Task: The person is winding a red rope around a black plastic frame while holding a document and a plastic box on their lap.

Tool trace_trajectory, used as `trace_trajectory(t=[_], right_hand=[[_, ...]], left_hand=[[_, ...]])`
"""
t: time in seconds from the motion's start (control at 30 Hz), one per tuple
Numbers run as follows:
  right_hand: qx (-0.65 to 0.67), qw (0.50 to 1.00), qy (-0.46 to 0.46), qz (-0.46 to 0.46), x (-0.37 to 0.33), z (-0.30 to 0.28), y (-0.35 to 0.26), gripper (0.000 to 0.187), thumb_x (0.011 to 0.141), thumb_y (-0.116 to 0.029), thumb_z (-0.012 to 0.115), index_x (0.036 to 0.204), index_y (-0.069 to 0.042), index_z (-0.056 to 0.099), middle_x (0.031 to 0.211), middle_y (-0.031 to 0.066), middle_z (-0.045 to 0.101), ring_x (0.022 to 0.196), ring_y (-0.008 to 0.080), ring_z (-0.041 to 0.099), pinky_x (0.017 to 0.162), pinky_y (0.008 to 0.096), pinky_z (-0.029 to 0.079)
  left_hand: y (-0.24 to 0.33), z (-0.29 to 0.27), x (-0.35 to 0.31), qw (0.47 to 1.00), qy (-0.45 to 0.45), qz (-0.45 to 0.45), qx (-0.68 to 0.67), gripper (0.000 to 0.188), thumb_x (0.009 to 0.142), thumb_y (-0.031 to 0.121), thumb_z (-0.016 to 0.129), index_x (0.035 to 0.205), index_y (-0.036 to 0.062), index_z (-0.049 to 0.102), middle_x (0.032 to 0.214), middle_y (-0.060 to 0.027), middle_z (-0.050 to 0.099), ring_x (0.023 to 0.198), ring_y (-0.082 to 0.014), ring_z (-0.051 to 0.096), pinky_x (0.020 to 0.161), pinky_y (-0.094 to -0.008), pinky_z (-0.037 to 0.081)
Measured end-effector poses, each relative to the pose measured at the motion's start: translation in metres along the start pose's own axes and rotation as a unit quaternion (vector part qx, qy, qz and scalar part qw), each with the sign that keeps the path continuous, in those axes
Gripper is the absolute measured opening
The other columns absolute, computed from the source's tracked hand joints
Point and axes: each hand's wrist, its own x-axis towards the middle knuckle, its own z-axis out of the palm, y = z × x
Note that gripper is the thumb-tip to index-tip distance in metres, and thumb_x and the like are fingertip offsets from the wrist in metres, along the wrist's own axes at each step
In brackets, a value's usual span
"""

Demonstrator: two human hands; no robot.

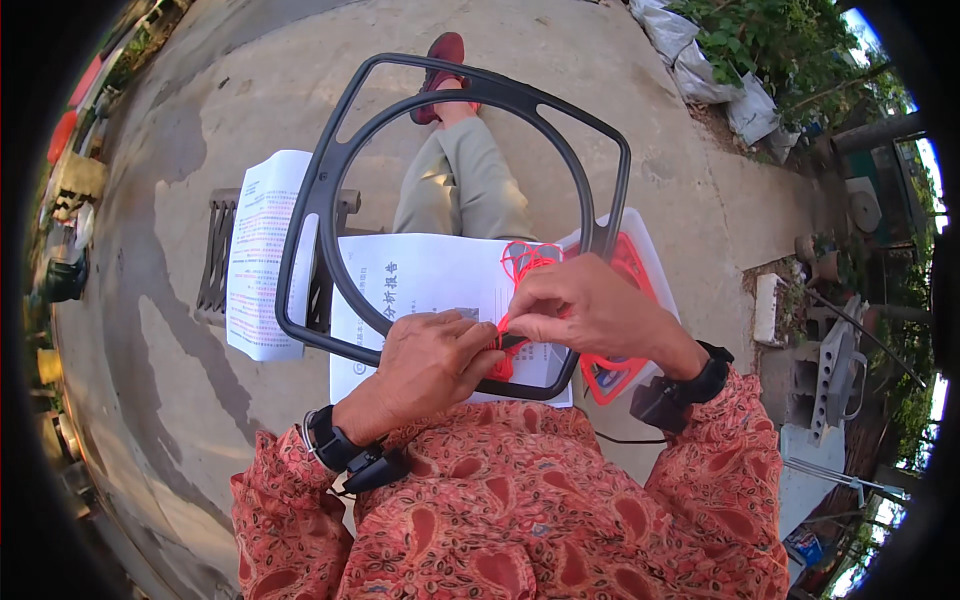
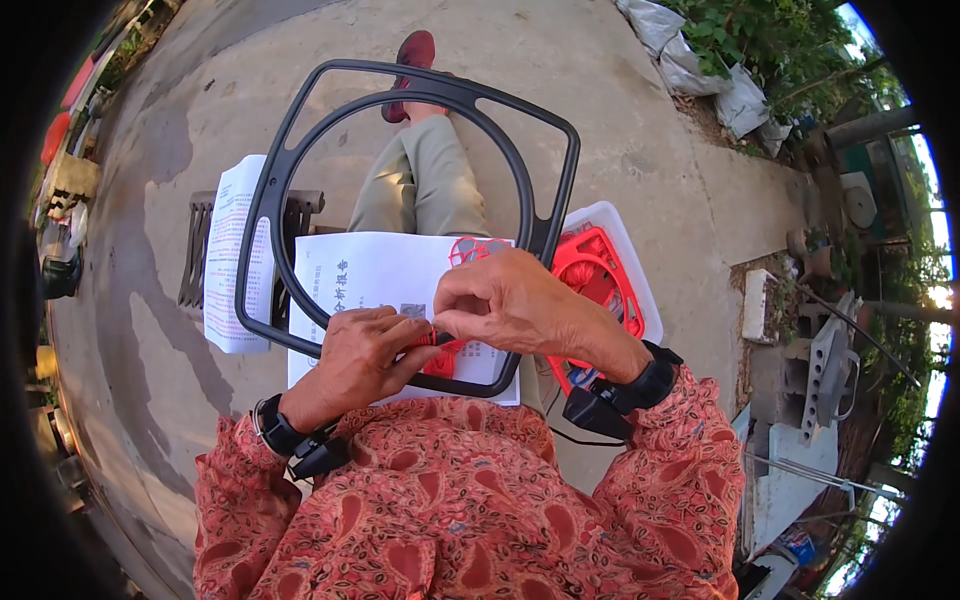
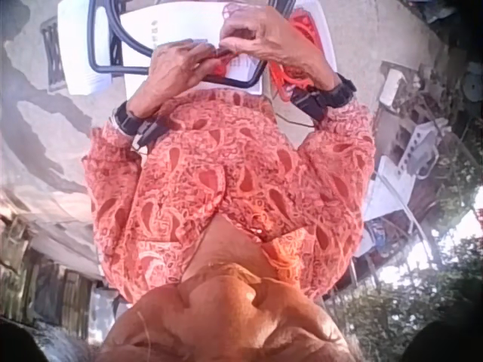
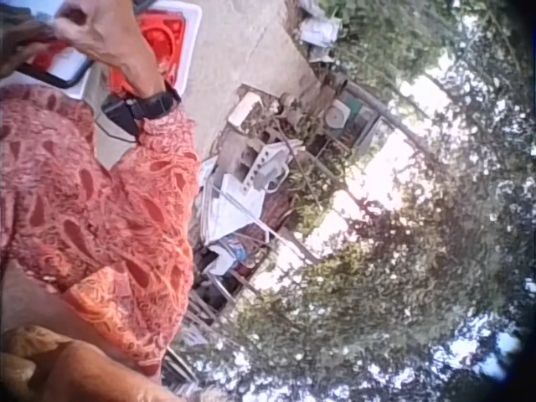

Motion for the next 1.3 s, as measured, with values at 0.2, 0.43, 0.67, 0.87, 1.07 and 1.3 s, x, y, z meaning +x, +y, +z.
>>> trace_trajectory(t=[0.2, 0.43, 0.67, 0.87, 1.07, 1.3], right_hand=[[-0.337, 0.928, -0.037, -0.153, -0.030, 0.043, 0.019, 0.025, 0.084, -0.013, 0.061, 0.108, -0.013, 0.066, 0.078, 0.0051, 0.065, 0.072, 0.0212, 0.065, 0.066, 0.0370, 0.049], [-0.416, 0.890, -0.061, -0.175, -0.007, 0.074, 0.048, 0.029, 0.080, -0.015, 0.063, 0.108, -0.012, 0.062, 0.062, 0.0042, 0.059, 0.059, 0.0252, 0.064, 0.046, 0.0405, 0.044], [-0.057, 0.991, 0.063, -0.100, -0.035, 0.041, 0.022, 0.029, 0.080, -0.014, 0.073, 0.105, -0.001, 0.065, 0.077, 0.0123, 0.066, 0.063, 0.0227, 0.065, 0.059, 0.0309, 0.051], [-0.048, 0.959, 0.242, -0.141, -0.051, 0.000, -0.023, 0.034, 0.084, -0.019, 0.077, 0.112, -0.003, 0.067, 0.102, 0.0061, 0.065, 0.091, 0.0192, 0.065, 0.083, 0.0294, 0.050], [0.497, 0.844, 0.196, -0.042, -0.079, 0.035, -0.003, 0.042, 0.100, -0.036, 0.053, 0.119, 0.001, 0.051, 0.099, 0.0139, 0.062, 0.092, 0.0240, 0.062, 0.090, 0.0414, 0.048], [0.679, 0.663, 0.301, -0.090, -0.092, 0.027, 0.016, 0.039, 0.102, -0.044, 0.044, 0.108, -0.007, 0.054, 0.078, 0.0024, 0.048, 0.071, 0.0167, 0.051, 0.069, 0.0343, 0.041]], left_hand=[[-0.002, -0.004, -0.008, 0.998, 0.008, -0.056, 0.037, 0.016, 0.085, 0.024, 0.069, 0.085, 0.0097, 0.062, 0.068, -0.0057, 0.064, 0.066, -0.0248, 0.063, 0.055, -0.0399, 0.048], [-0.005, 0.007, -0.015, 0.992, 0.003, -0.098, 0.078, 0.017, 0.080, 0.024, 0.074, 0.087, 0.0089, 0.069, 0.067, -0.0074, 0.064, 0.063, -0.0257, 0.065, 0.057, -0.0373, 0.048], [-0.004, -0.002, -0.010, 0.990, -0.005, -0.141, 0.031, 0.018, 0.084, 0.027, 0.069, 0.088, 0.0098, 0.066, 0.068, -0.0091, 0.064, 0.068, -0.0299, 0.064, 0.060, -0.0431, 0.048], [0.018, -0.002, 0.025, 0.997, 0.019, -0.071, -0.020, 0.019, 0.084, 0.026, 0.069, 0.088, 0.0084, 0.066, 0.068, -0.0093, 0.064, 0.068, -0.0306, 0.064, 0.059, -0.0426, 0.047], [0.021, 0.024, 0.043, 0.995, 0.035, -0.050, -0.085, 0.022, 0.083, 0.025, 0.070, 0.097, 0.0085, 0.070, 0.070, -0.0118, 0.067, 0.068, -0.0326, 0.064, 0.061, -0.0430, 0.047], [0.015, 0.040, 0.045, 0.971, -0.041, -0.105, -0.210, 0.034, 0.080, 0.025, 0.079, 0.110, 0.0124, 0.073, 0.071, -0.0116, 0.068, 0.057, -0.0182, 0.063, 0.057, -0.0293, 0.047]])
